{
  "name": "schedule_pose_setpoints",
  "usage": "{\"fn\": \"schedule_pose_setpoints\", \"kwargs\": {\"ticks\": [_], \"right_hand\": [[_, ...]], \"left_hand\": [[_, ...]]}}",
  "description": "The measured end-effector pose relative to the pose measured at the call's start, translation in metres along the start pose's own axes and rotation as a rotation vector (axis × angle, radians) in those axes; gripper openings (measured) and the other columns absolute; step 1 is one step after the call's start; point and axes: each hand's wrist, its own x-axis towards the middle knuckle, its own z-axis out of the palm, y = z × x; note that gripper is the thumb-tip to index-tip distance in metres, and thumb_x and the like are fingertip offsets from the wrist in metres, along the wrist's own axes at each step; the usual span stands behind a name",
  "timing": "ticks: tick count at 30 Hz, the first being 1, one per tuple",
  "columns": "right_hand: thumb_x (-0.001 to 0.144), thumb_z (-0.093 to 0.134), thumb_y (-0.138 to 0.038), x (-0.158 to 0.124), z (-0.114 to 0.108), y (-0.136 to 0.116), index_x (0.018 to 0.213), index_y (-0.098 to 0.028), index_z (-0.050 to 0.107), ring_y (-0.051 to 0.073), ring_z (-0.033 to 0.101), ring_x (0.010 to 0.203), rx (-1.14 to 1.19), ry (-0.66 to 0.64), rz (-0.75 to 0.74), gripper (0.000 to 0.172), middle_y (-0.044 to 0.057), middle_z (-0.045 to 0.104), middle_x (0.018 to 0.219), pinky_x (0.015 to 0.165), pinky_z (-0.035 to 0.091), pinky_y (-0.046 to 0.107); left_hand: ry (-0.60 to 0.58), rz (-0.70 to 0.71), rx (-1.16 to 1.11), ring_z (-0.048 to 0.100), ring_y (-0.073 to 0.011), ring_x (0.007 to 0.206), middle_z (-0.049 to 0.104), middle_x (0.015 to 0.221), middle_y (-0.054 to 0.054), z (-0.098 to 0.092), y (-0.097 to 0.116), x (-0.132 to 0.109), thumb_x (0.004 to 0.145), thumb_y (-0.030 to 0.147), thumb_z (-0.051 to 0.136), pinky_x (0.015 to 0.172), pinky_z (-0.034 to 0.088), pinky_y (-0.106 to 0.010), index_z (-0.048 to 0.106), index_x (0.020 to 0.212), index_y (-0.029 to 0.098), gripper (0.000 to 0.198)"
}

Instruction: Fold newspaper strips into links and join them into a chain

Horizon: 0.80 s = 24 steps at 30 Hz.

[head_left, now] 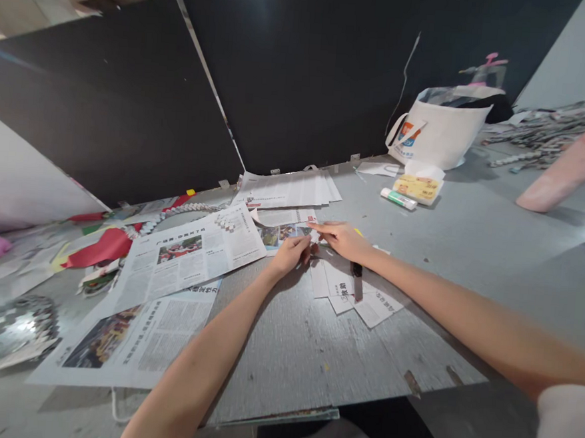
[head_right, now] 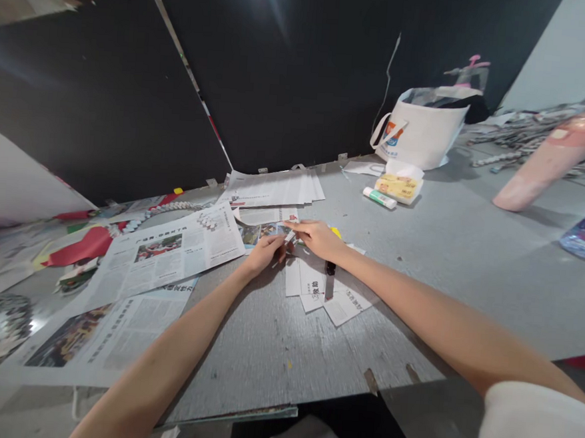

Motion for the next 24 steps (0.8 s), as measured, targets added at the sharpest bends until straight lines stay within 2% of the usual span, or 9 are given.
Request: {"fn": "schedule_pose_setpoints", "kwargs": {"ticks": [4,8,13,18,20,22,24], "right_hand": [[0.106,0.048,-0.017,0.001,0.002,0.002,0.144,-0.03,0.074,0.024,0.074,0.104,-0.08,-0.019,-0.029,0.047,0.009,0.08,0.121,0.09,0.055,0.035],[0.106,0.047,-0.017,0.001,0.003,0.001,0.142,-0.028,0.075,0.026,0.074,0.105,-0.12,-0.032,-0.084,0.047,0.011,0.08,0.118,0.09,0.055,0.036],[0.105,0.047,-0.016,0.0,0.004,-0.001,0.142,-0.025,0.075,0.026,0.074,0.102,-0.11,-0.036,-0.072,0.047,0.013,0.079,0.123,0.09,0.056,0.037],[0.101,0.052,-0.017,0.002,0.002,-0.005,0.133,-0.028,0.079,0.026,0.074,0.107,-0.031,-0.003,0.013,0.043,0.009,0.08,0.125,0.092,0.055,0.038],[0.1,0.055,-0.021,0.002,0.0,-0.007,0.131,-0.027,0.079,0.024,0.073,0.094,0.051,0.012,0.091,0.039,0.009,0.081,0.118,0.083,0.055,0.036],[0.103,0.055,-0.03,0.002,-0.003,-0.01,0.128,-0.024,0.077,0.021,0.067,0.075,0.176,0.021,0.18,0.034,0.008,0.081,0.101,0.07,0.051,0.034],[0.107,0.053,-0.042,0.003,-0.006,-0.012,0.108,-0.022,0.078,0.018,0.059,0.062,0.283,0.022,0.251,0.033,0.006,0.074,0.08,0.063,0.045,0.033]], "left_hand": [[-0.013,-0.017,-0.06,0.059,-0.017,0.056,0.061,0.053,-0.006,0.001,-0.001,0.001,0.098,0.083,0.041,0.062,0.05,-0.031,0.061,0.065,0.021,0.073],[-0.037,-0.03,-0.03,0.059,-0.0166,0.056,0.062,0.054,-0.006,0.001,0.001,0.001,0.097,0.083,0.042,0.062,0.05,-0.03,0.063,0.064,0.02,0.074],[-0.045,-0.007,-0.012,0.059,-0.0139,0.055,0.062,0.056,-0.003,0.001,0.003,-0.001,0.098,0.075,0.052,0.06,0.046,-0.028,0.068,0.077,0.018,0.063],[-0.063,-0.01,-0.028,0.058,-0.0136,0.05,0.059,0.054,0.001,0.001,0.0,0.0,0.099,0.072,0.053,0.055,0.044,-0.026,0.064,0.084,0.018,0.057],[-0.047,-0.014,-0.046,0.057,-0.0138,0.048,0.057,0.053,0.002,0.002,0.0,0.0,0.1,0.072,0.051,0.053,0.044,-0.026,0.061,0.084,0.02,0.055],[-0.033,-0.003,-0.048,0.056,-0.0135,0.048,0.055,0.052,0.003,0.003,0.0,0.0,0.1,0.072,0.051,0.054,0.046,-0.027,0.058,0.083,0.021,0.054],[-0.034,0.015,-0.027,0.056,-0.0139,0.049,0.055,0.053,0.004,0.003,0.001,0.0,0.1,0.071,0.051,0.056,0.047,-0.027,0.057,0.083,0.021,0.053]]}}
